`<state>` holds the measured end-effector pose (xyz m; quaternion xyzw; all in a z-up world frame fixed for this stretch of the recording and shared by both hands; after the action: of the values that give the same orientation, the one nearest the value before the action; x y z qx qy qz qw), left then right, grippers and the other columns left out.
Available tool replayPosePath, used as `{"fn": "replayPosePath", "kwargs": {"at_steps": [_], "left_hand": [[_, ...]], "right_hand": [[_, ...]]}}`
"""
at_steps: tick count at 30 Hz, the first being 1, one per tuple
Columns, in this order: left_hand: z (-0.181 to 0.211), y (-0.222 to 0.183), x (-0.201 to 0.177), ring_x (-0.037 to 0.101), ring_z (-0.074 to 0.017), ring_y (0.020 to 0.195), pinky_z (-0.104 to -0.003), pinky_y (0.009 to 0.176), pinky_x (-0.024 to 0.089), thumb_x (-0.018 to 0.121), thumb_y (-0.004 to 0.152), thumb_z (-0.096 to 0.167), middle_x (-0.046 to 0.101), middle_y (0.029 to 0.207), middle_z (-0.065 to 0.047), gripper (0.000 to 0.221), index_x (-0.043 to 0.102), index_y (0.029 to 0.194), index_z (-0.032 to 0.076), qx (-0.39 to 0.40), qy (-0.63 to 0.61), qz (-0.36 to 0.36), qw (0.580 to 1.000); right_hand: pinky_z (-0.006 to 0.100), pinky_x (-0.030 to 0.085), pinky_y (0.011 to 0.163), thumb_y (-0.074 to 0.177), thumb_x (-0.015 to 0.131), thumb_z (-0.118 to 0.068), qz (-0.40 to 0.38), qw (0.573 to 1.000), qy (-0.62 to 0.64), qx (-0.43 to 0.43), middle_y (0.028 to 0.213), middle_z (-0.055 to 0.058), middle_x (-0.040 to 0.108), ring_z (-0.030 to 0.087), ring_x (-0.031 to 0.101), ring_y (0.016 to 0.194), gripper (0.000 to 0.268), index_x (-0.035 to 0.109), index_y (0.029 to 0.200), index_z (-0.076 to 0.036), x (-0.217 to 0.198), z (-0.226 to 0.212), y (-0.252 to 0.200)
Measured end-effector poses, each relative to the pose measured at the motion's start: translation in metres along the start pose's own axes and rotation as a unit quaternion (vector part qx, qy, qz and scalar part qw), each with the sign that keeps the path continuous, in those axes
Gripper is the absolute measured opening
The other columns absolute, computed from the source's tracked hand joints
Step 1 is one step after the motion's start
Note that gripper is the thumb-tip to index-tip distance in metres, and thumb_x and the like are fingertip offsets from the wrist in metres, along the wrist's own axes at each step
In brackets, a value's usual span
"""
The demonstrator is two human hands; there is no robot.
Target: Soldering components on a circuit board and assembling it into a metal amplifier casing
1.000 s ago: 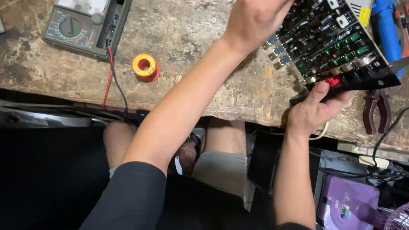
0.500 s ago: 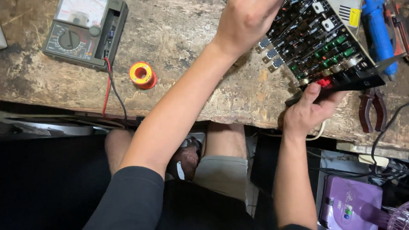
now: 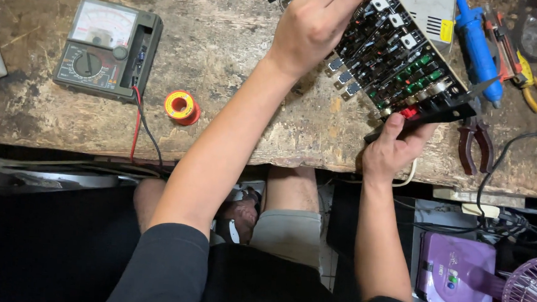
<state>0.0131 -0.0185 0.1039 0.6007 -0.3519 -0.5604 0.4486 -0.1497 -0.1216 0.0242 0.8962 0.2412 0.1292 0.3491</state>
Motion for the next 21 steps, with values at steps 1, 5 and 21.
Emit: {"fn": "replayPosePath", "kwargs": {"at_steps": [1, 5, 21], "left_hand": [[0.0, 0.001, 0.0, 0.067, -0.0216, 0.09, -0.022, 0.082, 0.058, 0.061, 0.076, -0.013, 0.058, 0.104, -0.01, 0.04, 0.047, 0.109, 0.007, 0.001, 0.0, 0.001, 1.0], [0.001, 0.001, -0.003, 0.066, -0.0228, 0.09, -0.022, 0.081, 0.057, 0.063, 0.078, -0.009, 0.058, 0.101, -0.011, 0.032, 0.051, 0.104, 0.004, 0.016, -0.011, 0.022, 1.0], [0.003, 0.016, -0.016, 0.067, -0.0185, 0.07, -0.02, 0.065, 0.06, 0.059, 0.074, -0.01, 0.064, 0.081, -0.008, 0.023, 0.055, 0.093, 0.004, 0.052, -0.084, 0.029, 0.995]], "right_hand": [[0.028, 0.03, 0.097, 0.09, 0.05, -0.026, 0.0, 1.0, 0.0, -0.001, 0.119, 0.01, 0.041, 0.02, 0.041, 0.109, 0.044, 0.032, 0.122, -0.002, -0.001, 0.0, 0.0], [0.028, 0.029, 0.098, 0.089, 0.051, -0.025, -0.004, 1.0, -0.003, -0.005, 0.12, 0.011, 0.041, 0.02, 0.04, 0.111, 0.044, 0.032, 0.123, -0.003, -0.001, 0.0, -0.002], [0.03, 0.024, 0.103, 0.09, 0.048, -0.027, -0.036, 0.997, -0.061, -0.021, 0.127, 0.011, 0.036, 0.022, 0.034, 0.119, 0.05, 0.025, 0.128, -0.005, 0.002, 0.001, -0.004]]}}
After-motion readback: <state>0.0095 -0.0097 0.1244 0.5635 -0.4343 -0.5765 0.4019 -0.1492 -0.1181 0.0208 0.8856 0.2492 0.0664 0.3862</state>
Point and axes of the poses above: each hand's wrist, its own y-axis towards the middle knuckle, its own x-axis out of the palm, z = x × y, the point moved 9 cm from there along y, towards the middle knuckle
